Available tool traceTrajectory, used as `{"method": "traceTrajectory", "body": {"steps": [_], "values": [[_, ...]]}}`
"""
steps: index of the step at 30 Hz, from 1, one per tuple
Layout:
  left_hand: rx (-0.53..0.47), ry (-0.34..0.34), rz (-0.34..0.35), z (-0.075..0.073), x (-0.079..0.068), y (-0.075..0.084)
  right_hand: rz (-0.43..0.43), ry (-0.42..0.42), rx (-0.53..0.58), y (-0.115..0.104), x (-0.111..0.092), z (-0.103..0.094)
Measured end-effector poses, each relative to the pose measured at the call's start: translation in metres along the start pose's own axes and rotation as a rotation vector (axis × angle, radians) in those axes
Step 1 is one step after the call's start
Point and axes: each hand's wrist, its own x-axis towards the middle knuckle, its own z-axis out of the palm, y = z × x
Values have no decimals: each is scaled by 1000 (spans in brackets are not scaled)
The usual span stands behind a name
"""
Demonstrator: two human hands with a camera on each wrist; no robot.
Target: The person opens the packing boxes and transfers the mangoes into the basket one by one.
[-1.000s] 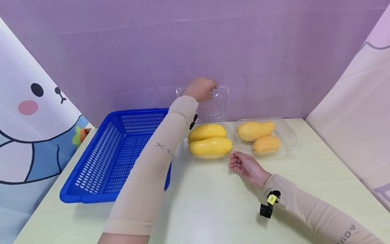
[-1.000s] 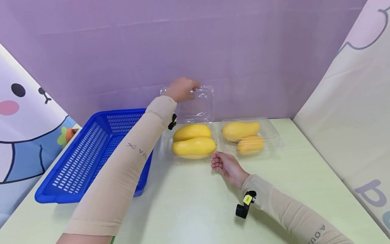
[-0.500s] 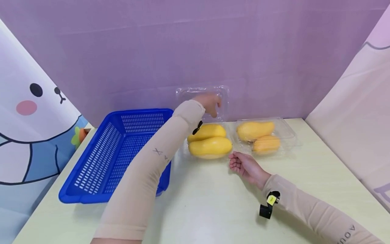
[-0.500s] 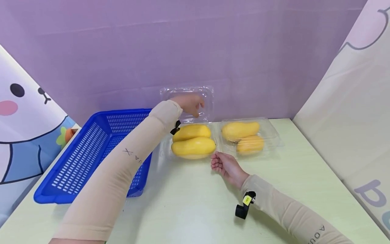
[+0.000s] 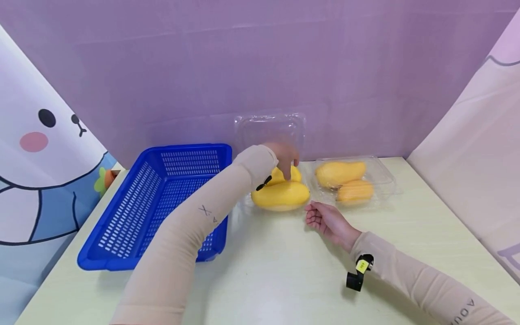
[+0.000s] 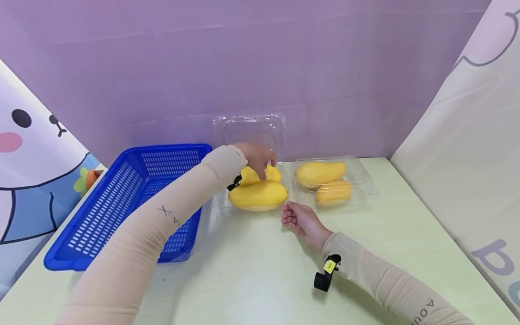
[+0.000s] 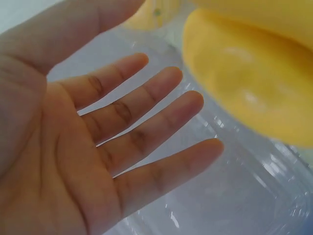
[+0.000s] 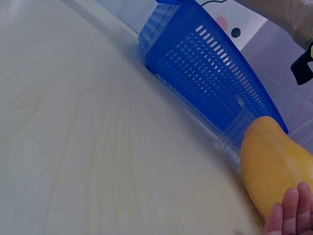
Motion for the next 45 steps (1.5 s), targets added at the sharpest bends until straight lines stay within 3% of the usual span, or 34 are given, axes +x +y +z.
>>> {"method": "traceTrajectory", "body": {"steps": [5, 10, 17, 27, 39, 45], "values": [[-38, -86, -1, 11, 1, 9, 0, 2, -6, 1, 0, 0], [7, -104, 27, 21, 1, 14, 4, 0, -4, 1, -1, 1], [35, -97, 82, 35, 6, 19, 9, 1, -1, 0, 0, -1], [60, -77, 85, 49, 12, 23, 22, 12, -8, 1, -2, -3], [22, -39, 23, 61, 10, 29, 11, -4, -3, -1, -6, -5], [71, -22, 60, 60, 10, 29, 3, 8, -10, -1, -6, -5]]}}
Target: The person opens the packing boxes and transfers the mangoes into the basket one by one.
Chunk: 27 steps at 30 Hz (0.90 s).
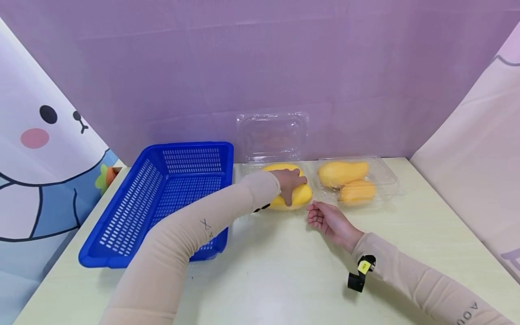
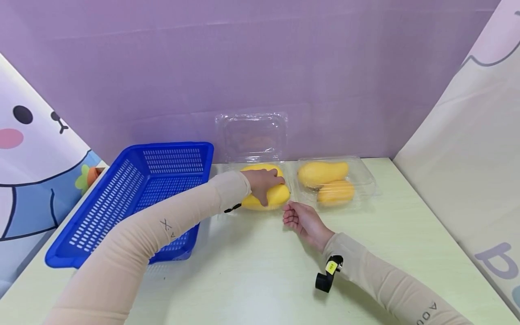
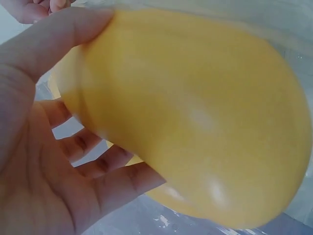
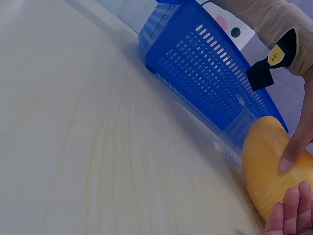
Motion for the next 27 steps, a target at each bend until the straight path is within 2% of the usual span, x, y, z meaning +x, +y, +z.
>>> {"method": "traceTrajectory", "body": {"steps": [8, 15, 22, 27], "values": [[12, 3, 23, 2, 6, -3, -9, 26, -11, 0, 0, 2], [26, 20, 42, 0, 4, -4, -25, 36, -27, 0, 0, 4], [30, 26, 49, 5, 12, -9, -28, 49, -20, 3, 0, 4], [62, 61, 64, 4, 14, -10, -40, 65, -35, 3, -1, 5]]}}
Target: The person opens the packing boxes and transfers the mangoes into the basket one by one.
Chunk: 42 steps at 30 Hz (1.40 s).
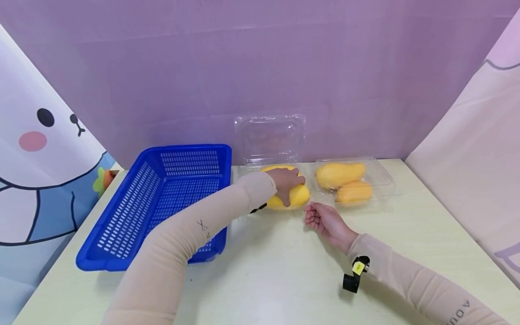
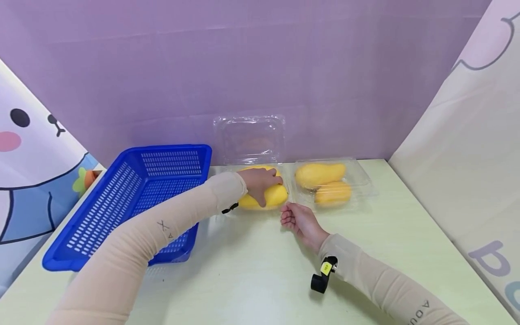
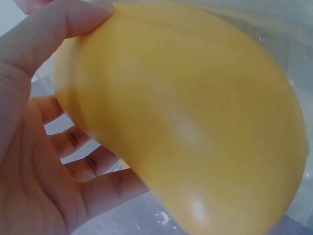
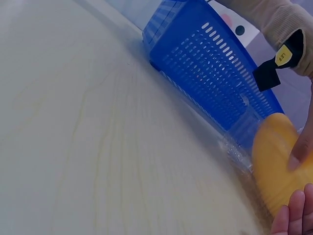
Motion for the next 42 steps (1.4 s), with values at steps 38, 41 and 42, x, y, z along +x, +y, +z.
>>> {"method": "traceTrajectory", "body": {"steps": [38, 41, 42], "values": [[-2, 145, 76, -68, -47, -8, -35, 29, 37, 2, 0, -3], [-37, 143, 78, -71, -52, -10, -36, 34, 38, 3, 0, -4], [-49, 142, 76, -72, -54, -12, -37, 36, 38, 3, 0, -4]]}}
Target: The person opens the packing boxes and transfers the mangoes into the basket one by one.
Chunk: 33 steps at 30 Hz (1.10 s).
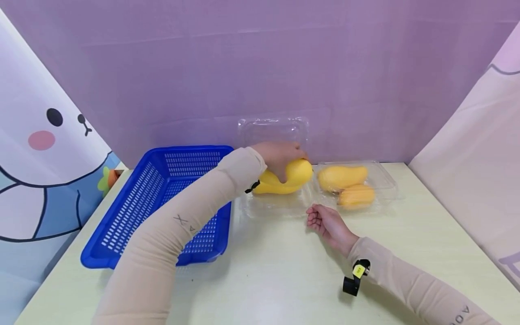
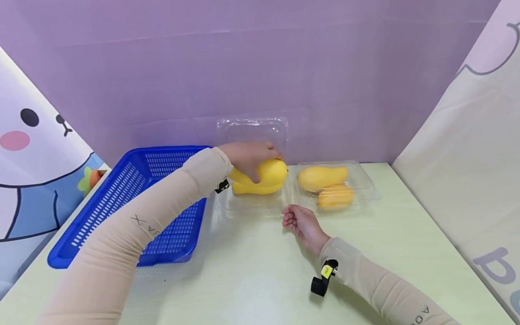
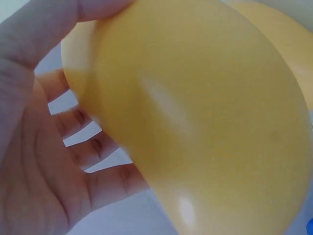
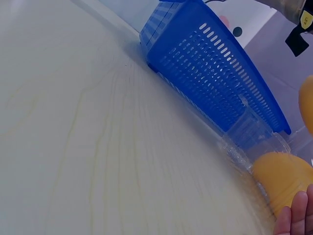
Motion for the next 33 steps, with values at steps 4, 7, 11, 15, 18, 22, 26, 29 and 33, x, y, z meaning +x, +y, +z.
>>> {"method": "traceTrajectory", "body": {"steps": [4, 7, 11, 15, 18, 22, 26, 29, 33], "values": [[-3, 10, -10, -3, -5, -6, -1, -5, 0, 0, 0, 0], [12, 21, -11, -6, -10, -10, -2, -16, 0, 0, 0, 1], [10, 32, -15, -10, -18, -15, -2, -24, -2, 0, 0, 1], [5, 47, -31, -11, -24, -21, 0, -22, -4, -1, 1, 1], [9, 58, -40, -11, -27, -25, 3, -16, -6, -2, 2, 0], [24, 65, -34, -11, -29, -30, 9, -6, -3, -3, 1, -1], [30, 72, -31, -11, -33, -36, 9, -8, -4, -2, 0, -3], [16, 78, -44, -11, -39, -42, 6, -13, -6, -2, 0, -3], [-20, 83, -69, -10, -48, -50, 1, -17, -9, -2, 1, -3]]}}
